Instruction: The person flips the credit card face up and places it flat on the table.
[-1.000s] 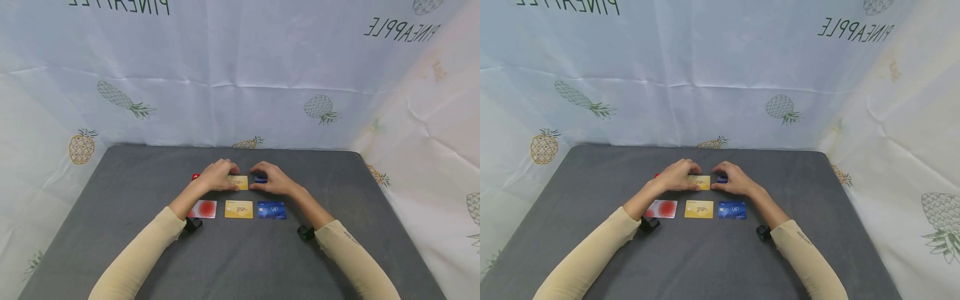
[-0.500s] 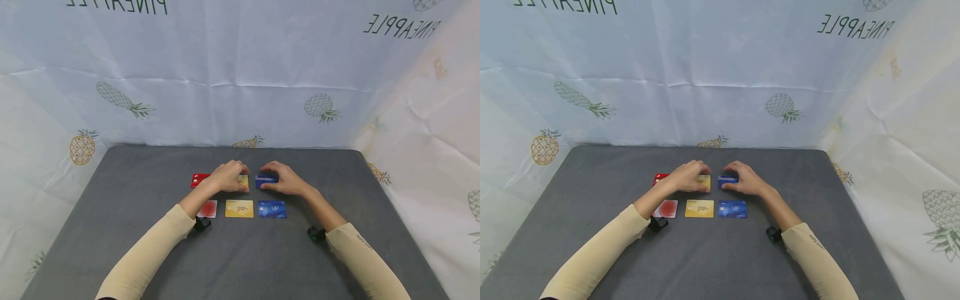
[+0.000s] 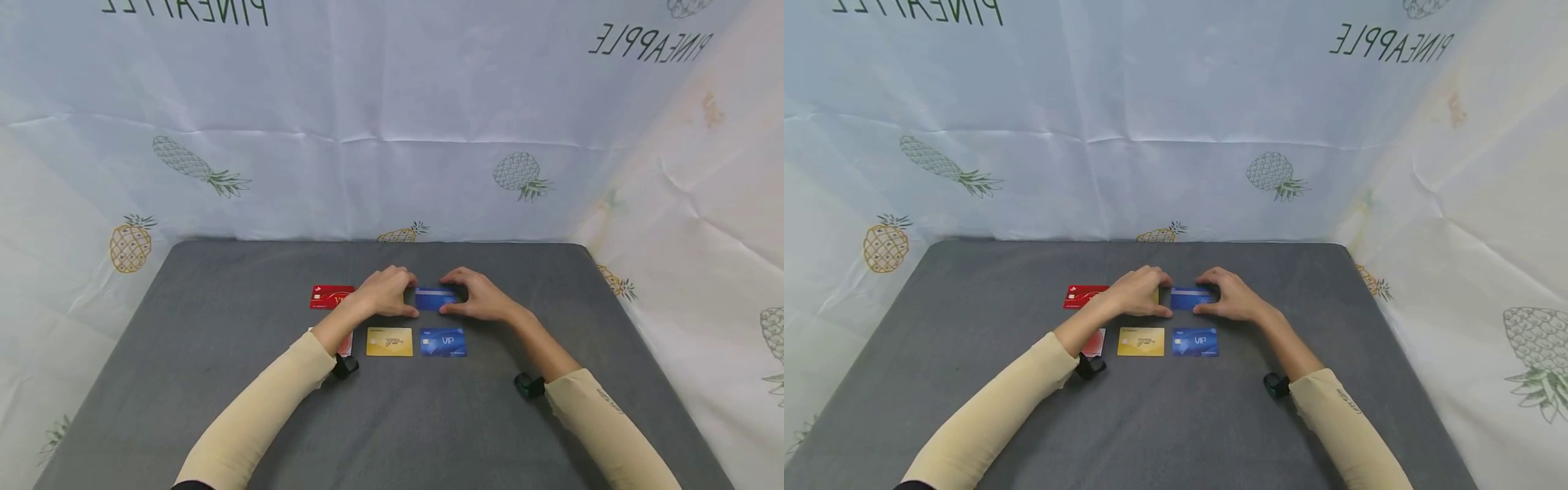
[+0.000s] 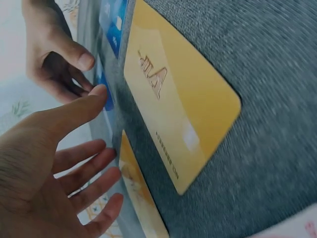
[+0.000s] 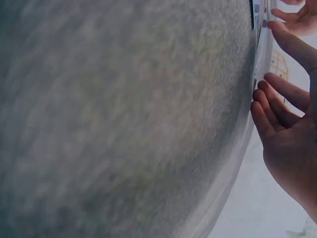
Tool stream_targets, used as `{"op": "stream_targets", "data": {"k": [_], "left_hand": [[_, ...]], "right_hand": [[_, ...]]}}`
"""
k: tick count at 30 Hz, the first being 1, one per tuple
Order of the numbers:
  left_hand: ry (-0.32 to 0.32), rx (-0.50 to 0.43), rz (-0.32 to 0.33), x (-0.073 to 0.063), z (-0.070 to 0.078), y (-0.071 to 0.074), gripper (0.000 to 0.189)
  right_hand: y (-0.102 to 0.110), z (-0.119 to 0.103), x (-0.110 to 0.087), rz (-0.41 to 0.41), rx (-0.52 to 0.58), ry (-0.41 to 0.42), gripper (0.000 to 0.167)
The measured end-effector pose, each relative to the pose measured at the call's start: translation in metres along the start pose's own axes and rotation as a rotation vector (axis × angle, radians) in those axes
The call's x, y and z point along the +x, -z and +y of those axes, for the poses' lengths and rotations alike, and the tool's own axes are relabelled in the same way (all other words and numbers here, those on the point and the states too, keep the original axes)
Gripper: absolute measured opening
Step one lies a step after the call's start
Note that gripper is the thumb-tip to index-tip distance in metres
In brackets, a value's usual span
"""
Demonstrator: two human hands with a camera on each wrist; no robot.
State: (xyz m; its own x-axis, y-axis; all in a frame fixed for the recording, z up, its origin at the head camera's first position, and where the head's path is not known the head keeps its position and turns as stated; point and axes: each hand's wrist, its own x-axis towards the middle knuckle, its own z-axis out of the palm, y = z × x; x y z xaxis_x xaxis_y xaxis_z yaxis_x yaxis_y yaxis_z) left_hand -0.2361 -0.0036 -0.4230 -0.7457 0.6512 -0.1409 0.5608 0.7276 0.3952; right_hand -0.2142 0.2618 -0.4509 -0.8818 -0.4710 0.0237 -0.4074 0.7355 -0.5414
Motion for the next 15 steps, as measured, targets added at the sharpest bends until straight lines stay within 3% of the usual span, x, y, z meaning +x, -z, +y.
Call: {"op": "stream_targets", "data": {"k": [5, 15], "left_hand": [[0.006, 0.023, -0.004, 0.0059, 0.0044, -0.0023, 0.065], [0.017, 0.034, 0.048, 0.0109, 0.0034, -0.0079, 0.064]], "right_hand": [[0.0042, 0.0033, -0.0056, -0.014, -0.009, -0.012, 0.063], [0.0058, 0.0081, -0.0089, -0.015, -0.027, 0.000, 0.059]]}}
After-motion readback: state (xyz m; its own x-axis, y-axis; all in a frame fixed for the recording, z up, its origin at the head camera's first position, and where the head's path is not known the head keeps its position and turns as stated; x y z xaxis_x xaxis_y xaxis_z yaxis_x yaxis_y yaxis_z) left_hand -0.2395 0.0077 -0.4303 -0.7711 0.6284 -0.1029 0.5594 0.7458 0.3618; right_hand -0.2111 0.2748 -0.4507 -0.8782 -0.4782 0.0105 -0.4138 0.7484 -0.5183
